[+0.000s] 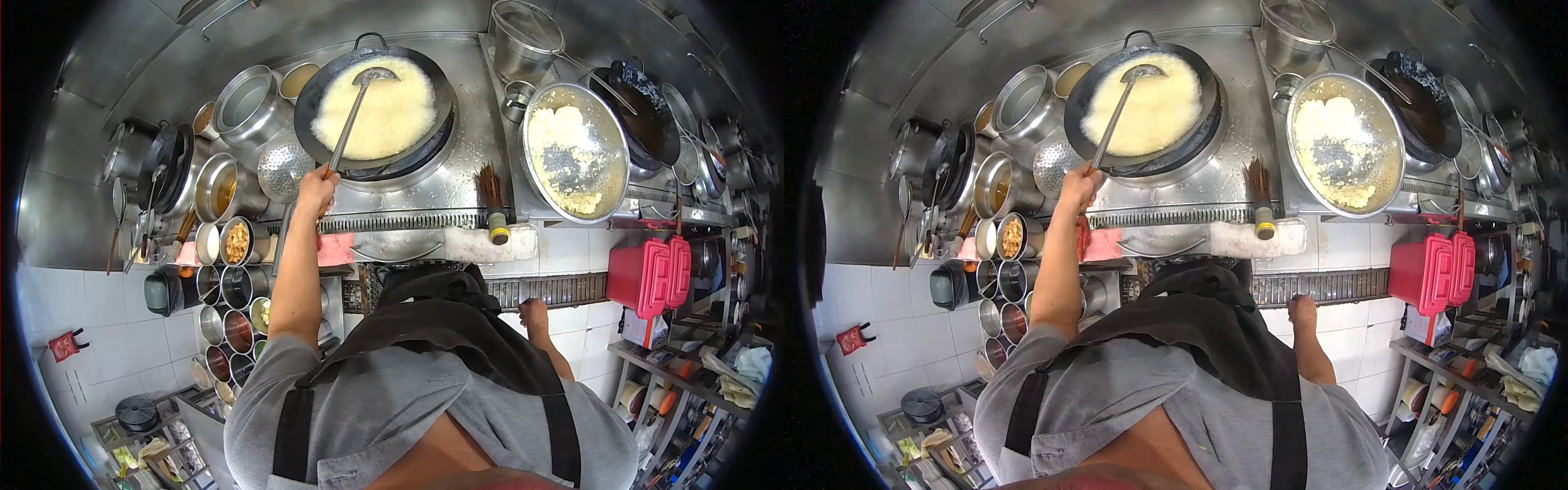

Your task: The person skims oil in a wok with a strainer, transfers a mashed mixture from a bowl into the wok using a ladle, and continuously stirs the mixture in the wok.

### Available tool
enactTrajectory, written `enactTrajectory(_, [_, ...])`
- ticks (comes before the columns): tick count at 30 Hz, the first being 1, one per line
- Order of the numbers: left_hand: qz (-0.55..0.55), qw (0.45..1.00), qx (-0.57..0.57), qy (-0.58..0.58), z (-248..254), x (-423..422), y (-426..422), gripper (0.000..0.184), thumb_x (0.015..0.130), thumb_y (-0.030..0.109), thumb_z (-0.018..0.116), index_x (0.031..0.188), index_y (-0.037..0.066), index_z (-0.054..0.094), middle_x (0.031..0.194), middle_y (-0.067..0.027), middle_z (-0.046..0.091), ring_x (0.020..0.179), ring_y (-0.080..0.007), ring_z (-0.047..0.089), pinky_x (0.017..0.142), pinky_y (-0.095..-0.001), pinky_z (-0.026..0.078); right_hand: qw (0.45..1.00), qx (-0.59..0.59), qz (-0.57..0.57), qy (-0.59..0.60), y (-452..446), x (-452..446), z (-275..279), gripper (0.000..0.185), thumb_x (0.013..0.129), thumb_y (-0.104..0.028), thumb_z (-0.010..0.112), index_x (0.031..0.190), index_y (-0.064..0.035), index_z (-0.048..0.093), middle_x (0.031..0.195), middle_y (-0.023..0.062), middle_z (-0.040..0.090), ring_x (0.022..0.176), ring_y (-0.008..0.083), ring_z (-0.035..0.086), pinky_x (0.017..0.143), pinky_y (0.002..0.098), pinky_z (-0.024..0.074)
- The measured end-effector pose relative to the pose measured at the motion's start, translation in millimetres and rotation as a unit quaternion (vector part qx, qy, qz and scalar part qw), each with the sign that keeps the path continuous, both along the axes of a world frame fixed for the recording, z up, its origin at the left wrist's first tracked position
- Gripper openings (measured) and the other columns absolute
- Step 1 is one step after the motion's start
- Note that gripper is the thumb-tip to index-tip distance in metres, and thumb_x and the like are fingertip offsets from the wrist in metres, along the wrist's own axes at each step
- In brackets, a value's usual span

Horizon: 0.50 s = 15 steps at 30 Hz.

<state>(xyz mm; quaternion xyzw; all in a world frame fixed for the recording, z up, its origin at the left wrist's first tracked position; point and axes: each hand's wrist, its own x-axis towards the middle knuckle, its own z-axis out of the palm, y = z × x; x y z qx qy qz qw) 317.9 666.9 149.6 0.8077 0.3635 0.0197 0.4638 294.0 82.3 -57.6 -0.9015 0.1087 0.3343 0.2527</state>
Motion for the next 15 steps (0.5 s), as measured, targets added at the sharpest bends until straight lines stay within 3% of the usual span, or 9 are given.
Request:
enactTrajectory(3, [-0.001,1.000,-0.008,0.005,12.7,14.2,1.3,0.023,0.085,0.018,0.058,0.101,0.002,0.063,0.055,-0.0045,0.052,0.041,-0.0129,0.050,0.037,-0.0316,0.040,1.000,-0.016,0.014,0.001,-4.5,-0.9,-15.0,0.024,0.079,-0.017,0.052,0.079,-0.0011,0.070,0.063,0.0171,0.066,0.060,0.0273,0.068,0.067,0.0396,0.0549])
enactTrajectory(6, [0.001,1.000,0.000,-0.024,21.6,22.5,-3.2,0.019,0.085,0.016,0.058,0.094,0.000,0.063,0.054,-0.0030,0.051,0.041,-0.0124,0.049,0.036,-0.0299,0.038,0.999,-0.034,0.012,0.004,8.9,1.7,13.6,0.025,0.078,-0.016,0.051,0.081,-0.0013,0.071,0.064,0.0182,0.066,0.061,0.0279,0.068,0.068,0.0396,0.0549])
enactTrajectory(9, [0.021,0.998,-0.027,-0.058,30.1,14.2,-5.1,0.017,0.086,0.015,0.058,0.091,0.000,0.063,0.055,-0.0029,0.051,0.041,-0.0122,0.049,0.037,-0.0297,0.038,0.999,-0.020,0.027,-0.005,5.4,2.8,7.2,0.025,0.078,-0.016,0.052,0.083,-0.0011,0.071,0.064,0.0187,0.066,0.061,0.0285,0.068,0.068,0.0394,0.0548])
enactTrajectory(13, [0.022,0.996,-0.048,-0.070,57.9,-28.5,1.7,0.020,0.087,0.014,0.059,0.098,-0.002,0.062,0.058,-0.0023,0.051,0.042,-0.0111,0.048,0.037,-0.0284,0.037,0.999,-0.016,0.041,-0.005,3.3,4.7,1.2,0.024,0.078,-0.016,0.052,0.083,-0.0007,0.070,0.063,0.0186,0.065,0.060,0.0289,0.068,0.067,0.0397,0.0546])
enactTrajectory(15, [0.039,0.991,-0.082,-0.100,87.0,-61.6,-4.9,0.032,0.087,0.014,0.061,0.114,-0.005,0.059,0.061,-0.0019,0.051,0.044,-0.0097,0.047,0.038,-0.0267,0.037,0.997,0.000,0.067,-0.037,2.4,6.7,-3.3,0.022,0.081,-0.016,0.056,0.080,0.0029,0.069,0.056,0.0130,0.062,0.046,0.0211,0.062,0.045,0.0339,0.0503])
